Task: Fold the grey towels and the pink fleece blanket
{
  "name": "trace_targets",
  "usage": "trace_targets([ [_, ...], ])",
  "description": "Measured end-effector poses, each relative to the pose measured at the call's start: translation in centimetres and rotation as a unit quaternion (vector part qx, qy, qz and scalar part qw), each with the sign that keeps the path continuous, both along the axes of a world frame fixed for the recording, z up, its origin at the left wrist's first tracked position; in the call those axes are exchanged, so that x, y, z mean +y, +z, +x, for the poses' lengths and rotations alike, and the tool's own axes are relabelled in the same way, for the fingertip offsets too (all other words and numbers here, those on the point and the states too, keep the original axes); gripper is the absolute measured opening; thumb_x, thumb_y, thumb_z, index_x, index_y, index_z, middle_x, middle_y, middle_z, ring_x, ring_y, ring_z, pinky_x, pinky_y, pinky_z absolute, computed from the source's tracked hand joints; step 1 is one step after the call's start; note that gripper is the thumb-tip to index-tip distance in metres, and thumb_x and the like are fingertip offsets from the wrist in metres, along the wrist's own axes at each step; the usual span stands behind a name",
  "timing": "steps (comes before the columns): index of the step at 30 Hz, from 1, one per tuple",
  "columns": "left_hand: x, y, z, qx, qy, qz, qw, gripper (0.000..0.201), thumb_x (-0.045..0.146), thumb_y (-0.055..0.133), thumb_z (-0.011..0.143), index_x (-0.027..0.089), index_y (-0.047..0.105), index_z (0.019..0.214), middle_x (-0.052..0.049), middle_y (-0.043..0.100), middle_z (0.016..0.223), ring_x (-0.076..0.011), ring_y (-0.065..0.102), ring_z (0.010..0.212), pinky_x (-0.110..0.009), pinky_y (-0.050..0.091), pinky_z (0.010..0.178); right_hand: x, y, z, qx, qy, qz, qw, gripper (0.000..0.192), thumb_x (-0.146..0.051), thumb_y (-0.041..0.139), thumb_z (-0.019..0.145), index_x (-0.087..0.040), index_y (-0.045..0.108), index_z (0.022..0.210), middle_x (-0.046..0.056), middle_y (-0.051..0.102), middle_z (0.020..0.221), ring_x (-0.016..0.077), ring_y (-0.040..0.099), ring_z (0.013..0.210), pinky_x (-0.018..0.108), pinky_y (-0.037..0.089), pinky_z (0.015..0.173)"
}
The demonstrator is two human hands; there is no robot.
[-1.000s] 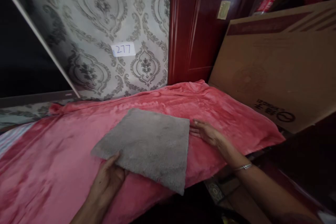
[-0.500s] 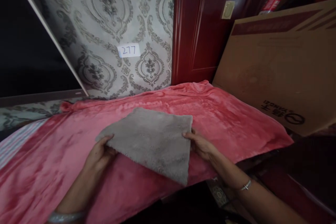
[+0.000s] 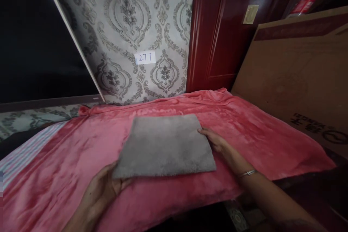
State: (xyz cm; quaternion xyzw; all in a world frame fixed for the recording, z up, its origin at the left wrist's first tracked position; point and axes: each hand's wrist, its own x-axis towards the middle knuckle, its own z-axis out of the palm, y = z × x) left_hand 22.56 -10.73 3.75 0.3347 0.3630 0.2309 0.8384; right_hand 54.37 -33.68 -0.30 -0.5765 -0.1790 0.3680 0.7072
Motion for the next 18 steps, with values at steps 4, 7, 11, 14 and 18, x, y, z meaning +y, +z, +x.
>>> trace_targets([
  [4,1.1,-1.4,-0.6,0.045,-0.034,0.004,0.998,0.043,0.004,0.059,0.081,0.011,0.063,0.123,-0.012,0.078,0.092,-0.0258,0.076,0.081,-0.04,0.065,0.075,-1.0,-2.6,-0.9,0.016,0.003,0.002,1.0,0.041,-0.042,0.067,0.079,-0.022,0.065,0.114,0.01,0.074,0.112,0.0297,0.067,0.107,0.046,0.048,0.101],
  [7,2.7,-0.7,0.3,0.074,-0.057,0.034,0.995,0.025,0.008,0.064,0.081,0.014,0.071,0.104,-0.008,0.079,0.088,-0.0212,0.075,0.072,-0.029,0.063,0.065,-1.6,-2.4,-1.7,0.018,0.01,-0.002,1.0,0.045,-0.044,0.067,0.079,-0.022,0.064,0.119,0.011,0.072,0.116,0.0301,0.067,0.109,0.046,0.048,0.101],
  [11,4.8,-1.0,1.9,0.129,-0.124,0.078,0.981,0.018,0.018,0.075,0.076,0.013,0.073,0.093,-0.012,0.078,0.09,-0.0257,0.075,0.077,-0.033,0.063,0.068,-2.2,-2.0,-2.8,0.022,0.023,-0.009,0.999,0.05,-0.044,0.071,0.076,-0.02,0.062,0.12,0.012,0.071,0.12,0.03,0.067,0.108,0.045,0.05,0.099],
  [14,5.3,-1.5,2.8,0.15,-0.179,0.124,0.964,0.033,0.024,0.084,0.069,0.012,0.072,0.098,-0.014,0.078,0.085,-0.0266,0.075,0.069,-0.033,0.062,0.061,-2.4,-1.8,-3.4,-0.002,0.044,-0.012,0.999,0.059,-0.044,0.076,0.072,-0.02,0.06,0.124,0.012,0.071,0.119,0.0306,0.066,0.109,0.045,0.05,0.1],
  [18,4.8,-1.3,3.3,0.137,-0.19,0.166,0.958,0.057,0.028,0.092,0.059,0.015,0.07,0.11,-0.013,0.078,0.083,-0.0266,0.073,0.061,-0.032,0.059,0.052,-2.6,-1.2,-3.7,-0.011,0.033,-0.018,0.999,0.07,-0.045,0.081,0.066,-0.019,0.058,0.127,0.012,0.072,0.116,0.0323,0.067,0.109,0.046,0.051,0.096],
])
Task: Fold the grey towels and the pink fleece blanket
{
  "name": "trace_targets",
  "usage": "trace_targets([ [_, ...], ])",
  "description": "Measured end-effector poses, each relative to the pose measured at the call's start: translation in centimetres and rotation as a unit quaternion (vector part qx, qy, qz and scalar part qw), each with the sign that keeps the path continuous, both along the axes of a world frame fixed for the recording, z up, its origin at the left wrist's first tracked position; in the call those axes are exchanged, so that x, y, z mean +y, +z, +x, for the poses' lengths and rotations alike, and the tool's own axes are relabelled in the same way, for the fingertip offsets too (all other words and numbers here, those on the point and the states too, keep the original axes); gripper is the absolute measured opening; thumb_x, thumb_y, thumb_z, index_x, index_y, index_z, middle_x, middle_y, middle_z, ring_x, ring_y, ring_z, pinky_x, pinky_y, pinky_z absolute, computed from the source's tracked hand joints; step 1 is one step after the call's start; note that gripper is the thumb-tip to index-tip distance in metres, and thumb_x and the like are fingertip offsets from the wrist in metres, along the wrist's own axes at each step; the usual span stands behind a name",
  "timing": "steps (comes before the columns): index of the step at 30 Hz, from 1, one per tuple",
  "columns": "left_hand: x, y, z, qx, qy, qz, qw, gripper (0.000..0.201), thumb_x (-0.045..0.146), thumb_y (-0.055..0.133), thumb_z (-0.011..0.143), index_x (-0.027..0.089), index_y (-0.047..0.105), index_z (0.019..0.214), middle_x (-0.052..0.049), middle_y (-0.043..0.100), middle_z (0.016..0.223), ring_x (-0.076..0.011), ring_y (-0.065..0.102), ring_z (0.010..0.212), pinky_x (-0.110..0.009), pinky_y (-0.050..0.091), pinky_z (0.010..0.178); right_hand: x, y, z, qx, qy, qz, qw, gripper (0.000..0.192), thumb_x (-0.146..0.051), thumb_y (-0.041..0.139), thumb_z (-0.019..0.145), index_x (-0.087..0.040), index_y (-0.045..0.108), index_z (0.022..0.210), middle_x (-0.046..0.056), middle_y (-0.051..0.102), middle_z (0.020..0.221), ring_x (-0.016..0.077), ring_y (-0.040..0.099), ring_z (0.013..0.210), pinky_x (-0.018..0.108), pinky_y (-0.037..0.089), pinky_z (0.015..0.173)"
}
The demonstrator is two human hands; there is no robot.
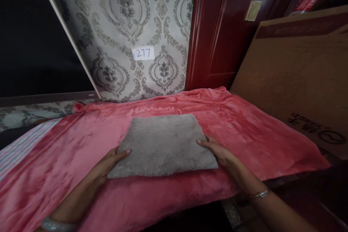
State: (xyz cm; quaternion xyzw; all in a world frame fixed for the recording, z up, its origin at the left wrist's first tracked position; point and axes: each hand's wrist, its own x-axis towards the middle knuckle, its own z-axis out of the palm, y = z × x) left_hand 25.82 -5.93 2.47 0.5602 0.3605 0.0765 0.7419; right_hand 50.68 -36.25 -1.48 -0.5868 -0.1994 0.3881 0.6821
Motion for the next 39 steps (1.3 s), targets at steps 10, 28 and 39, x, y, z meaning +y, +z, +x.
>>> trace_targets([
  [10,-0.2,-0.2,-1.7,0.009,-0.038,-0.035,0.999,0.059,0.038,0.092,0.058,0.011,0.072,0.106,-0.016,0.078,0.093,-0.0307,0.075,0.079,-0.036,0.062,0.069,-1.6,-0.6,-0.6,0.016,0.036,-0.017,0.999,0.067,-0.05,0.079,0.071,-0.019,0.061,0.128,0.014,0.07,0.123,0.0311,0.067,0.11,0.047,0.048,0.103],
  [28,3.2,2.9,5.5,-0.123,0.027,0.11,0.986,0.053,0.024,0.088,0.055,0.018,0.065,0.102,-0.005,0.075,0.082,-0.0224,0.071,0.064,-0.031,0.057,0.059,3.9,1.5,2.4,-0.123,-0.115,0.043,0.985,0.103,-0.039,0.078,0.067,-0.031,0.027,0.156,0.007,0.067,0.128,0.0278,0.068,0.102,0.043,0.056,0.088],
  [39,6.7,0.5,7.7,0.005,0.065,0.422,0.904,0.065,0.032,0.073,0.071,0.012,0.058,0.13,-0.022,0.062,0.135,-0.0359,0.06,0.125,-0.044,0.051,0.101,5.6,-1.4,6.3,-0.287,-0.172,-0.128,0.934,0.078,-0.032,0.062,0.077,-0.016,0.04,0.15,0.015,0.062,0.133,0.0296,0.059,0.121,0.05,0.044,0.106],
])
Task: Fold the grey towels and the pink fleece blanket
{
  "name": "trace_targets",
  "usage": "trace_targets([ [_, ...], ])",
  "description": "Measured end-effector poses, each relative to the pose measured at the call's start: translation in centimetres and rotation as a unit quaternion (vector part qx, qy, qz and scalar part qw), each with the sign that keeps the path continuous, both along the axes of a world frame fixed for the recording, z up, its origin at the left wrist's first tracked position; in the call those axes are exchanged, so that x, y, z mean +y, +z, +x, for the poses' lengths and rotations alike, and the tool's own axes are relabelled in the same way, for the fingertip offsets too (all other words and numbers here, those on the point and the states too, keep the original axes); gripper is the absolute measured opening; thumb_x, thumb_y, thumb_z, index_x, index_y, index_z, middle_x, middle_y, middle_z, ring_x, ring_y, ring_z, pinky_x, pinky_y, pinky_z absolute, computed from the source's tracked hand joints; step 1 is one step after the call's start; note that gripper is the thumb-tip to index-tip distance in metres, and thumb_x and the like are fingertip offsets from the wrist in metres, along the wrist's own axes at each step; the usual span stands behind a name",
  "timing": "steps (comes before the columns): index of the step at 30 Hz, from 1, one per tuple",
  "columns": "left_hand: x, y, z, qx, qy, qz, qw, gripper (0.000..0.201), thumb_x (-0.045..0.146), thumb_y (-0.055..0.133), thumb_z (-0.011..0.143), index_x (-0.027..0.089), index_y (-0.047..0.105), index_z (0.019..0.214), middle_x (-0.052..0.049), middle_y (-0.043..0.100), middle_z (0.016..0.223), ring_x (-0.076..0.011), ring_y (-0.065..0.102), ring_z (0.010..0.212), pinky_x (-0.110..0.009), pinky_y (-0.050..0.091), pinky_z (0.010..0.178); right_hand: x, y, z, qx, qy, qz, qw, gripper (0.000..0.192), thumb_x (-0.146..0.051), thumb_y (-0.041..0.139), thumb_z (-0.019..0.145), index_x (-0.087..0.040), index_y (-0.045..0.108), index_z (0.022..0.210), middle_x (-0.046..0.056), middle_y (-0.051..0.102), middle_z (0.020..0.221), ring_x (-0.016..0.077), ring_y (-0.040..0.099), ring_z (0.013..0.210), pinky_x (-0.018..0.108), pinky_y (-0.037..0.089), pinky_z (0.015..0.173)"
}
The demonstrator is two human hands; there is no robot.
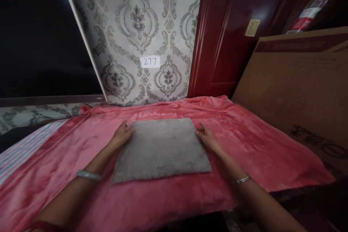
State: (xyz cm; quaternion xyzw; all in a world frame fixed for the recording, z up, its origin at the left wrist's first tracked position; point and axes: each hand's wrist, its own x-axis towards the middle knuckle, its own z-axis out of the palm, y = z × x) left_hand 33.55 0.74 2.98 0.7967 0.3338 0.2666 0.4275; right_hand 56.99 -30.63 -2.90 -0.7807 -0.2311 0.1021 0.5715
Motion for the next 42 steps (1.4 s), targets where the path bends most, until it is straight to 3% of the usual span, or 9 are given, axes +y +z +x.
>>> trace_targets([
  [3,-1.8,1.4,3.3,0.06,-0.07,0.208,0.974,0.066,0.032,0.058,0.084,0.008,0.045,0.144,-0.021,0.042,0.156,-0.0319,0.034,0.148,-0.044,0.027,0.122,2.7,3.1,-0.1,-0.19,-0.012,-0.119,0.975,0.07,-0.022,0.05,0.082,-0.014,0.041,0.151,0.015,0.051,0.149,0.0276,0.044,0.139,0.046,0.033,0.116],
  [6,-5.6,1.6,6.7,0.147,-0.185,0.278,0.931,0.068,0.037,0.048,0.092,0.002,0.037,0.149,-0.025,0.035,0.159,-0.0319,0.032,0.149,-0.045,0.024,0.122,6.2,4.7,-2.0,-0.283,0.036,-0.245,0.927,0.064,-0.019,0.043,0.089,-0.012,0.04,0.153,0.015,0.041,0.157,0.0267,0.034,0.146,0.043,0.027,0.12],
  [13,-11.5,-3.4,7.6,0.258,-0.193,0.367,0.872,0.065,0.043,0.035,0.099,0.007,0.036,0.153,-0.022,0.031,0.162,-0.0349,0.022,0.152,-0.058,0.015,0.123,8.5,1.2,-5.7,-0.339,0.084,-0.364,0.863,0.054,-0.032,0.035,0.102,-0.02,0.041,0.154,0.011,0.033,0.162,0.0328,0.026,0.149,0.057,0.016,0.119],
  [22,-7.9,-1.7,6.4,0.3,-0.221,0.339,0.864,0.074,0.059,0.039,0.096,0.016,0.032,0.156,-0.019,0.023,0.165,-0.0359,0.019,0.153,-0.061,0.014,0.121,8.3,1.1,-5.6,-0.344,0.083,-0.368,0.86,0.054,-0.032,0.032,0.102,-0.019,0.04,0.155,0.011,0.033,0.162,0.0326,0.027,0.149,0.057,0.017,0.119],
  [30,-5.9,-1.9,3.9,0.318,-0.097,0.363,0.87,0.076,0.059,0.037,0.097,0.005,0.039,0.151,-0.028,0.03,0.16,-0.0396,0.023,0.151,-0.062,0.014,0.12,8.4,1.4,-5.8,-0.334,0.077,-0.373,0.862,0.054,-0.033,0.033,0.102,-0.019,0.041,0.154,0.011,0.032,0.162,0.0325,0.027,0.149,0.057,0.016,0.119],
  [34,-7.4,-2.8,3.6,0.296,-0.186,0.36,0.865,0.073,0.055,0.039,0.097,0.011,0.034,0.155,-0.023,0.027,0.162,-0.0386,0.019,0.153,-0.063,0.013,0.12,8.5,1.2,-5.9,-0.334,0.074,-0.377,0.861,0.053,-0.033,0.032,0.103,-0.022,0.041,0.154,0.009,0.033,0.162,0.0316,0.027,0.149,0.057,0.016,0.119],
  [37,-8.5,-2.9,3.4,0.228,-0.324,0.347,0.85,0.067,0.049,0.042,0.097,0.02,0.031,0.157,-0.015,0.027,0.165,-0.0297,0.019,0.154,-0.057,0.012,0.124,8.3,1.2,-5.8,-0.338,0.076,-0.379,0.858,0.053,-0.033,0.032,0.103,-0.022,0.04,0.155,0.009,0.032,0.162,0.0315,0.026,0.149,0.056,0.016,0.12],
  [39,-8.5,-2.7,3.3,0.189,-0.354,0.338,0.851,0.061,0.042,0.04,0.099,0.021,0.033,0.156,-0.011,0.03,0.164,-0.0241,0.024,0.153,-0.051,0.014,0.125,8.1,1.5,-5.6,-0.332,0.085,-0.385,0.857,0.053,-0.032,0.032,0.104,-0.02,0.039,0.155,0.009,0.03,0.163,0.0318,0.025,0.15,0.056,0.016,0.12],
  [42,-7.4,-2.0,3.0,0.185,-0.224,0.353,0.889,0.054,0.029,0.035,0.099,0.013,0.042,0.15,-0.016,0.037,0.16,-0.0262,0.028,0.151,-0.05,0.016,0.125,8.7,2.8,-5.8,-0.295,0.099,-0.398,0.863,0.054,-0.033,0.031,0.104,-0.018,0.037,0.156,0.011,0.029,0.163,0.0318,0.023,0.151,0.056,0.018,0.12],
])
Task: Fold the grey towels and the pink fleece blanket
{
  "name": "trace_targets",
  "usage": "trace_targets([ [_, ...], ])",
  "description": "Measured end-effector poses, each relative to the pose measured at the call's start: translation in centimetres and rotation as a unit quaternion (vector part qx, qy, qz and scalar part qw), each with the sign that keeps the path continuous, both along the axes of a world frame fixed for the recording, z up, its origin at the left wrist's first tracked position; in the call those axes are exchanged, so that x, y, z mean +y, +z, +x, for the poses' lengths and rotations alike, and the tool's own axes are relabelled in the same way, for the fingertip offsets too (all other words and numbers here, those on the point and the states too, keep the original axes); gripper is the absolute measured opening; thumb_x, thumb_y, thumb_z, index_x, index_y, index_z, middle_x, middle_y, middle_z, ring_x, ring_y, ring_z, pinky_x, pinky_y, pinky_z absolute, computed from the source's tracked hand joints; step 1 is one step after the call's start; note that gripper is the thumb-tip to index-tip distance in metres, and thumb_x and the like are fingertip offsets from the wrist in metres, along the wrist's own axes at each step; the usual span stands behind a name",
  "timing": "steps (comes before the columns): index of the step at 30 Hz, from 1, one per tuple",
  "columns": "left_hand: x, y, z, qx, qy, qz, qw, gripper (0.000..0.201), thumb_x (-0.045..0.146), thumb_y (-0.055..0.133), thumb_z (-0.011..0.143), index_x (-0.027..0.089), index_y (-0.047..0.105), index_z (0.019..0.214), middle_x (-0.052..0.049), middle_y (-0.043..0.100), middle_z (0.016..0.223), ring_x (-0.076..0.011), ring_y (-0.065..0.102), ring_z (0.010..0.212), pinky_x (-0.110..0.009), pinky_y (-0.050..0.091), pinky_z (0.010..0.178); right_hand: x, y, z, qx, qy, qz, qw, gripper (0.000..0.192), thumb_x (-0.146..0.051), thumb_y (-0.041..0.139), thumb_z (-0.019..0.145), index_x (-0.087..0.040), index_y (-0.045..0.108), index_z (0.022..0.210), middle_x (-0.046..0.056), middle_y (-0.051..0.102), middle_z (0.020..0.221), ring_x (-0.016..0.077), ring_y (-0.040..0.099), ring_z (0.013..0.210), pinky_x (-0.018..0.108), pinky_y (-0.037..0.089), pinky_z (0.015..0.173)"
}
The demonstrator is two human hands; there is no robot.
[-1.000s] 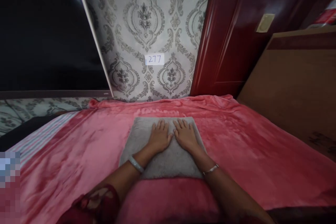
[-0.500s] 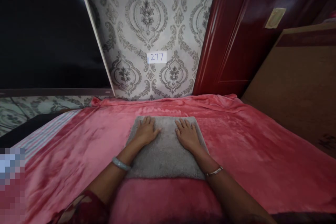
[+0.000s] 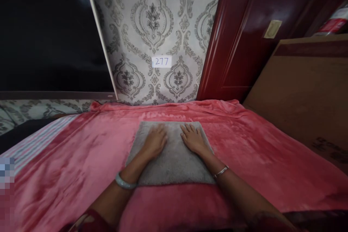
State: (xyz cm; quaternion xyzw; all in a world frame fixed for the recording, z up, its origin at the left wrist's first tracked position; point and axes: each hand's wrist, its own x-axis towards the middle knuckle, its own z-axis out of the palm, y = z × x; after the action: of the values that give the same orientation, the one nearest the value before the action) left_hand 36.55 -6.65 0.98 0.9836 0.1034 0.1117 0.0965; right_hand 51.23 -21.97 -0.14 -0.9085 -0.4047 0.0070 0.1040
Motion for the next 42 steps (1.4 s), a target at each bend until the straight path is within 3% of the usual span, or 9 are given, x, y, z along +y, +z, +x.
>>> trace_targets([
  [2,1.1,0.3,-0.2,-0.025,0.102,0.042,0.994,0.055,0.026,0.036,0.098,0.006,0.044,0.148,-0.022,0.036,0.159,-0.0321,0.028,0.151,-0.054,0.015,0.124,1.3,1.0,-0.9,0.011,0.01,0.011,1.0,0.055,-0.032,0.033,0.103,-0.016,0.037,0.155,0.013,0.028,0.163,0.0309,0.023,0.151,0.055,0.019,0.12],
  [4,2.0,0.3,-0.5,-0.01,0.147,0.064,0.987,0.057,0.027,0.038,0.097,0.003,0.043,0.148,-0.025,0.036,0.158,-0.0354,0.029,0.15,-0.057,0.017,0.123,3.1,1.6,-2.3,0.003,0.054,0.042,0.998,0.055,-0.03,0.035,0.102,-0.016,0.036,0.156,0.013,0.027,0.164,0.0297,0.023,0.151,0.054,0.019,0.12],
  [7,2.6,-0.2,-0.6,0.047,0.142,0.058,0.987,0.056,0.031,0.037,0.099,0.008,0.043,0.149,-0.023,0.037,0.158,-0.0352,0.029,0.15,-0.058,0.022,0.121,5.7,1.5,-4.5,0.003,0.128,0.066,0.99,0.054,-0.028,0.038,0.101,-0.017,0.04,0.154,0.011,0.032,0.162,0.0293,0.027,0.149,0.053,0.019,0.121],
  [10,2.7,-0.8,-0.6,0.072,0.132,0.065,0.986,0.056,0.032,0.035,0.1,0.013,0.042,0.152,-0.021,0.034,0.16,-0.0358,0.027,0.151,-0.057,0.023,0.12,6.2,0.7,-4.7,0.01,0.133,0.063,0.989,0.053,-0.032,0.039,0.102,-0.017,0.042,0.153,0.01,0.035,0.16,0.0295,0.028,0.149,0.053,0.018,0.121],
  [19,2.8,-0.6,-0.3,0.095,0.134,0.087,0.983,0.056,0.034,0.031,0.101,0.013,0.041,0.153,-0.021,0.035,0.16,-0.0345,0.029,0.15,-0.054,0.027,0.119,-2.3,-1.1,3.1,0.019,-0.08,-0.002,0.997,0.061,-0.044,0.03,0.105,-0.015,0.029,0.159,0.011,0.019,0.166,0.0265,0.015,0.153,0.051,0.015,0.121],
  [26,2.4,0.3,-0.5,0.087,0.138,0.049,0.985,0.057,0.034,0.032,0.101,0.012,0.039,0.153,-0.021,0.032,0.162,-0.0341,0.027,0.151,-0.054,0.024,0.12,-4.8,-0.5,3.8,0.057,-0.097,-0.003,0.994,0.06,-0.042,0.029,0.106,-0.015,0.025,0.16,0.013,0.016,0.167,0.0269,0.017,0.153,0.049,0.019,0.121],
  [30,1.5,1.3,-1.9,0.085,0.126,0.031,0.988,0.057,0.034,0.035,0.1,0.01,0.04,0.152,-0.022,0.033,0.161,-0.0342,0.029,0.15,-0.056,0.024,0.12,-4.5,1.3,1.2,0.015,-0.088,0.031,0.996,0.059,-0.04,0.034,0.104,-0.015,0.032,0.157,0.014,0.015,0.167,0.0314,0.009,0.154,0.06,0.016,0.119],
  [37,-2.5,-0.6,-6.2,0.058,0.072,0.07,0.993,0.058,0.036,0.04,0.098,0.015,0.041,0.152,-0.019,0.033,0.161,-0.037,0.027,0.15,-0.066,0.021,0.118,-1.5,0.2,-8.9,0.01,0.14,0.062,0.988,0.058,-0.035,0.037,0.102,-0.013,0.035,0.156,0.015,0.025,0.164,0.0307,0.019,0.152,0.056,0.017,0.121],
  [42,-2.9,-2.3,-7.0,0.048,0.082,0.093,0.991,0.056,0.037,0.042,0.098,0.02,0.045,0.151,-0.017,0.029,0.163,-0.0382,0.025,0.151,-0.067,0.021,0.117,-2.7,-1.0,-8.9,0.013,0.162,0.057,0.985,0.063,-0.046,0.04,0.102,-0.016,0.033,0.157,0.012,0.021,0.166,0.0292,0.015,0.153,0.054,0.014,0.123],
])
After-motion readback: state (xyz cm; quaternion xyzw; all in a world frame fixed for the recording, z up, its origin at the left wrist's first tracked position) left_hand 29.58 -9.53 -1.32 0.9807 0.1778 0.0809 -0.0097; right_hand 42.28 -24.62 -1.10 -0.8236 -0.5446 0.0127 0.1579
